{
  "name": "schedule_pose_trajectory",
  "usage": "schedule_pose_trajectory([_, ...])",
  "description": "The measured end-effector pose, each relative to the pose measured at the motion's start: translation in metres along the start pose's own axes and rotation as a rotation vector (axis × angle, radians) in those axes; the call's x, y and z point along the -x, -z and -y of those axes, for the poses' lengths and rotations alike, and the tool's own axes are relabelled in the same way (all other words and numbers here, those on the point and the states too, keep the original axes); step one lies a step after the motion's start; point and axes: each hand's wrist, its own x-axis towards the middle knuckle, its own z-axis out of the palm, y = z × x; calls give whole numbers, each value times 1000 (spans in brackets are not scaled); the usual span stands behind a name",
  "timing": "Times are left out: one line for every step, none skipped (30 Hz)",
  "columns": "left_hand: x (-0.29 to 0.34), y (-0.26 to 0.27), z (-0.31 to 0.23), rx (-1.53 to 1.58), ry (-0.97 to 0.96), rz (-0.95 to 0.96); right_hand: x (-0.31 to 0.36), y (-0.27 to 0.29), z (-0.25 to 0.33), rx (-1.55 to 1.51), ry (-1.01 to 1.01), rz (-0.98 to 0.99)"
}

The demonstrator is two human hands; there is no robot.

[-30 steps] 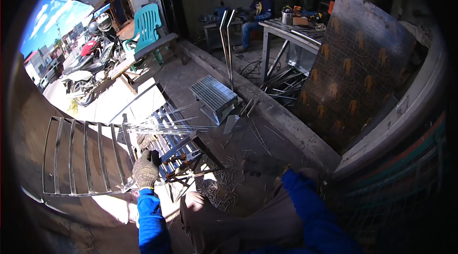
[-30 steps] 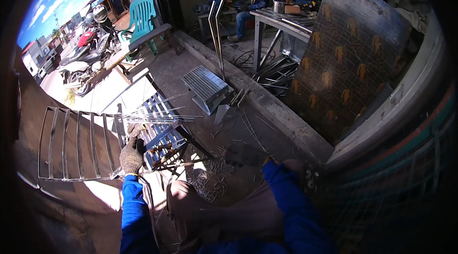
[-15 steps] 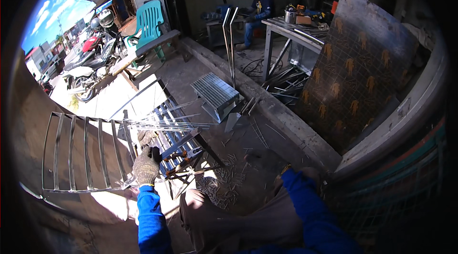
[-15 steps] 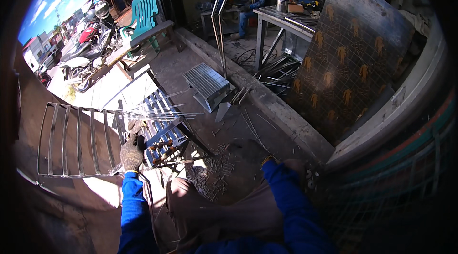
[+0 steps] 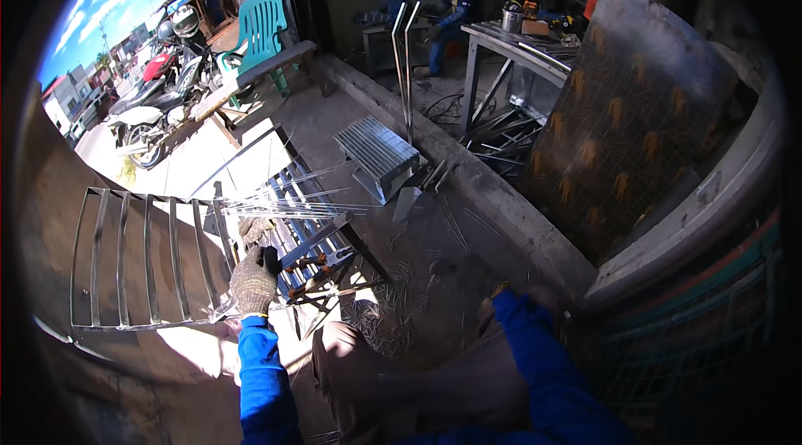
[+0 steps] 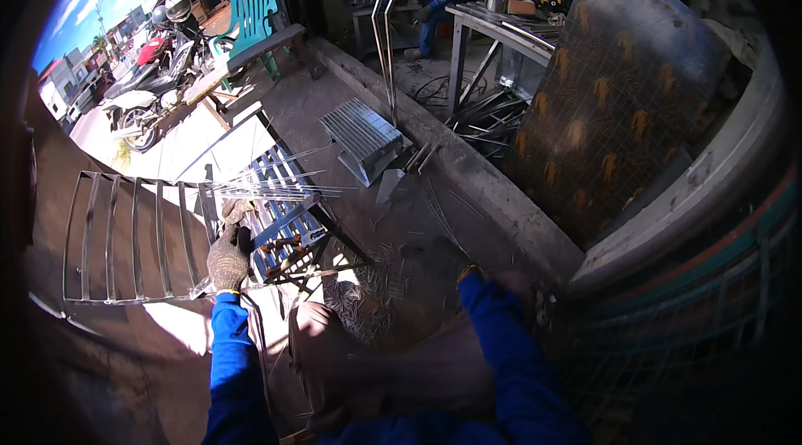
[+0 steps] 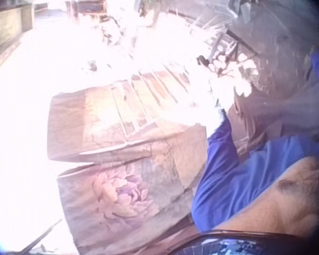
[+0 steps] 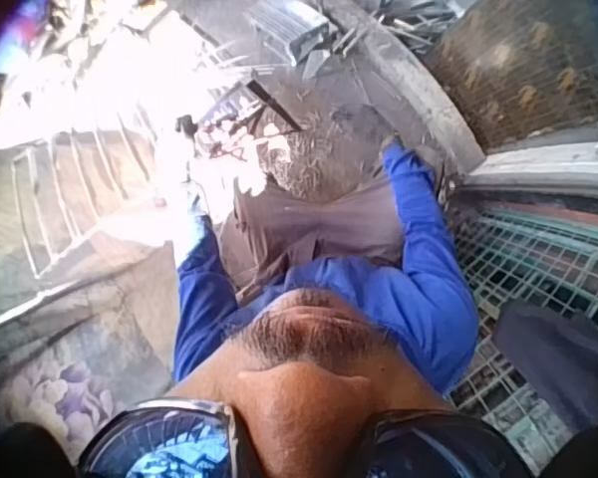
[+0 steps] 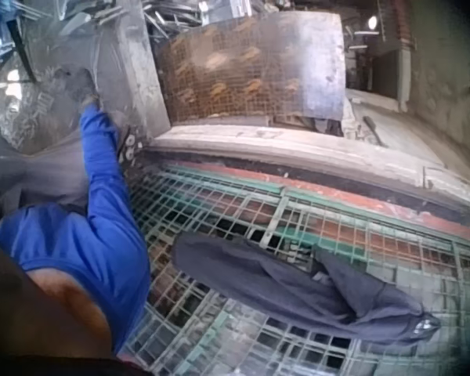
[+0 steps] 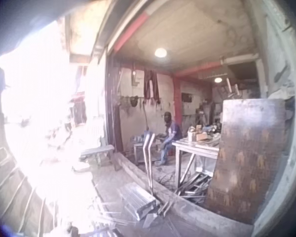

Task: The recorder is assembling a metal wire grill or rack by weaving wire through a metal frame.

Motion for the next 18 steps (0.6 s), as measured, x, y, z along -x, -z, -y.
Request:
schedule_pose_trajectory([2,1,2,5,12,7,2,-3,-2,58,74,-74])
schedule_pose_trajectory([0,-1,5,14,-17,-12,3,-7,-5,113,148,-147])
schedule_pose_trajectory([-3,-5,5,33,-52,-27,4,-5,-4,102,127,-131])
schedule_pose_trajectory([-4,-2,0,33,-47,-25,0,0,0,72,86,-107])
schedule_pose_trajectory([-3,0,-2,32,-42,-23,-3,3,2,43,45,-82])
schedule_pose_trajectory([-5,-1,-1,27,-44,-15,-7,4,1,36,38,-76])
schedule_pose_trajectory([-5,-2,0,28,-47,-13,-10,5,1,38,-15,-15])
schedule_pose_trajectory([-7,-2,1,15,-40,-11,-12,5,2,41,-66,45])
schedule_pose_trajectory([-6,-2,5,-6,-29,-6,-10,4,12,28,-71,59])
schedule_pose_trajectory([-6,-3,10,-15,-26,0,-3,8,33,55,-119,-72])
schedule_pose_trajectory([-6,-7,8,-17,-30,12,2,13,41,87,-177,-214])
schedule_pose_trajectory([-7,-8,0,-4,-40,19,3,18,34,88,-191,-221])
schedule_pose_trajectory([-6,-5,-2,-3,-39,21,0,17,25,30,-86,-323])
schedule_pose_trajectory([-6,-4,-3,-2,-26,24,-4,16,17,-29,20,-425])
schedule_pose_trajectory([-5,-3,0,-10,-23,26,-9,12,14,-35,19,-419])
schedule_pose_trajectory([-4,-2,3,-11,-34,20,-15,8,11,-10,113,-502])
schedule_pose_trajectory([-4,-1,5,-12,-45,14,-22,5,9,15,208,-585])
schedule_pose_trajectory([-4,-1,1,-29,-37,32,-31,5,6,13,201,-583])
